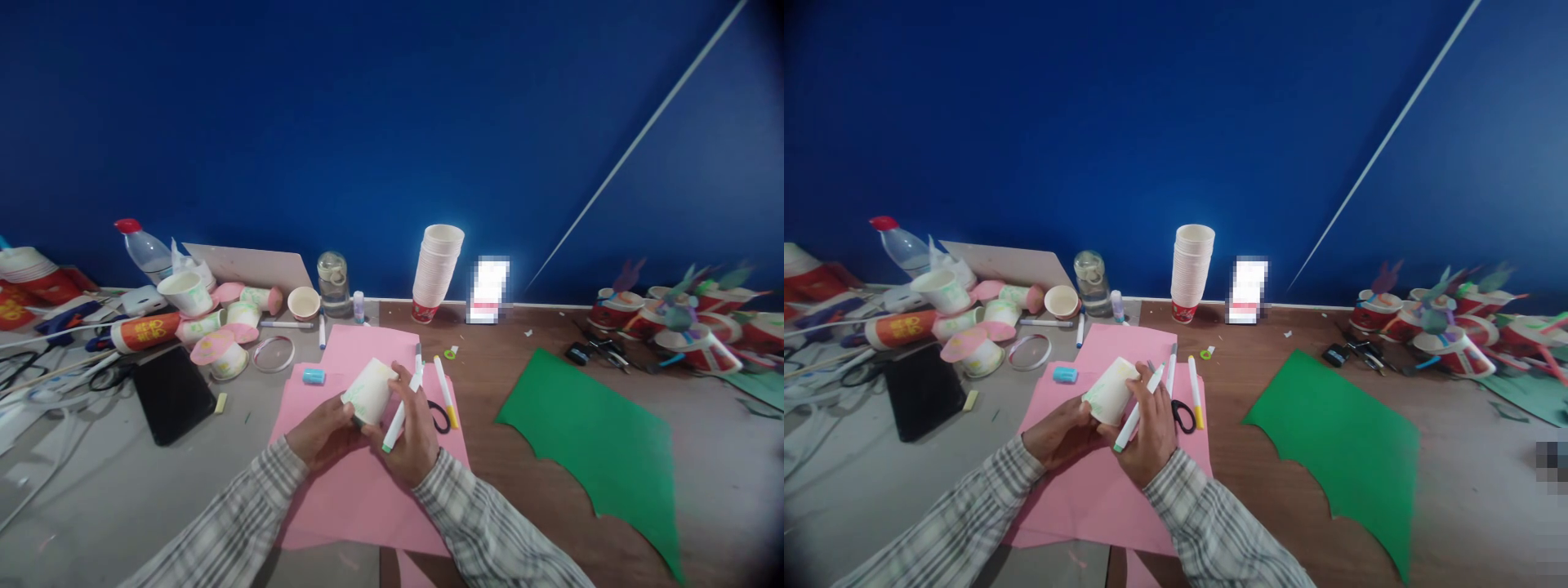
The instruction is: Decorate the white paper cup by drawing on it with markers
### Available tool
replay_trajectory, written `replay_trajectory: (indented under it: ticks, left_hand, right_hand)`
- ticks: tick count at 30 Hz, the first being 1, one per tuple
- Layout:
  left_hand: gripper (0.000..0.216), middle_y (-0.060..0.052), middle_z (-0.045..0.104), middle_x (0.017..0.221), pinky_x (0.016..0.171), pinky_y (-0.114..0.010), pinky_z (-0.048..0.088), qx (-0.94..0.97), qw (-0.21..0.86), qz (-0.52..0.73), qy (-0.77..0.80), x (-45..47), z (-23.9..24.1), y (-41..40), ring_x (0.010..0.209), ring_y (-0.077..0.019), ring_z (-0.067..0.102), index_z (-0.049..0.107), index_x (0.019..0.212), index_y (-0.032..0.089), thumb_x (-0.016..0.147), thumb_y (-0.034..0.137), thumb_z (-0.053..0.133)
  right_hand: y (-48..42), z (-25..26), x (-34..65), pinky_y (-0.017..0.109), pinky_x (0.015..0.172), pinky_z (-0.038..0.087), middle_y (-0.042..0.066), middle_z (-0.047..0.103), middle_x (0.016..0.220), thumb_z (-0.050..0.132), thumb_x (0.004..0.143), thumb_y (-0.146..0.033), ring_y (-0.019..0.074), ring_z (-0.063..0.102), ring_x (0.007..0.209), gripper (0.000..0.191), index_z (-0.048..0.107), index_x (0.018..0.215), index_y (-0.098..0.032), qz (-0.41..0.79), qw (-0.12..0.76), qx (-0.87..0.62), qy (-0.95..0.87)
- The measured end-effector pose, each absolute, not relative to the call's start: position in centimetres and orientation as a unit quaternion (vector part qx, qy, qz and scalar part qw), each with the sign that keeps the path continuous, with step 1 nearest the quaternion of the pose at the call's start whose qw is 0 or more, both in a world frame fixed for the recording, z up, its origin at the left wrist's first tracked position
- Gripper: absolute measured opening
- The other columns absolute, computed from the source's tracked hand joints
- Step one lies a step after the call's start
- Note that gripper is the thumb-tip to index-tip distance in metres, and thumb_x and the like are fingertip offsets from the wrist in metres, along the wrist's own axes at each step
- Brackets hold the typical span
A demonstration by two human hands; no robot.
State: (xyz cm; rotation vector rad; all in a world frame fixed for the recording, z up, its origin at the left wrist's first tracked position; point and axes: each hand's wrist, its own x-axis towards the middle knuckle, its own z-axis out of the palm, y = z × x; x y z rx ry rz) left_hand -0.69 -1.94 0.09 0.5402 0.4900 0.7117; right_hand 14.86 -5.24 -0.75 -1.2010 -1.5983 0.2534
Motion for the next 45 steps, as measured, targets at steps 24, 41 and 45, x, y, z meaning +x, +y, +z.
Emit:
replay_trajectory:
  ticks: [24,41,45]
  left_hand:
    - [0.035,-0.016,0.067,0.083,0.072,-0.042,0.051,0.219,0.822,0.439,0.288,-0.7,-0.4,-1.4,0.079,-0.0282,0.06,0.061,0.092,0.008,0.063,0.026,0.065]
    - [0.036,-0.016,0.067,0.085,0.071,-0.039,0.051,0.259,0.829,0.428,0.25,-0.5,0.0,-1.6,0.079,-0.0277,0.06,0.06,0.095,0.008,0.064,0.026,0.064]
    - [0.035,-0.018,0.067,0.088,0.071,-0.043,0.05,0.273,0.833,0.424,0.228,-0.5,0.1,-1.6,0.081,-0.0299,0.06,0.058,0.097,0.008,0.068,0.026,0.06]
  right_hand:
    - [-7.0,0.8,14.8,0.036,0.064,0.053,0.004,0.069,0.079,0.047,0.08,-0.03,0.0227,0.065,0.071,0.024,0.068,0.09,-0.024,0.277,0.641,-0.419,-0.58]
    - [-6.9,1.1,14.7,0.032,0.059,0.05,0.003,0.066,0.071,0.05,0.078,-0.029,0.0208,0.062,0.064,0.019,0.066,0.083,-0.021,0.298,0.646,-0.423,-0.561]
    - [-7.0,1.0,14.9,0.034,0.064,0.05,0.006,0.07,0.08,0.051,0.077,-0.026,0.0221,0.064,0.069,0.018,0.067,0.084,-0.022,0.302,0.638,-0.42,-0.571]
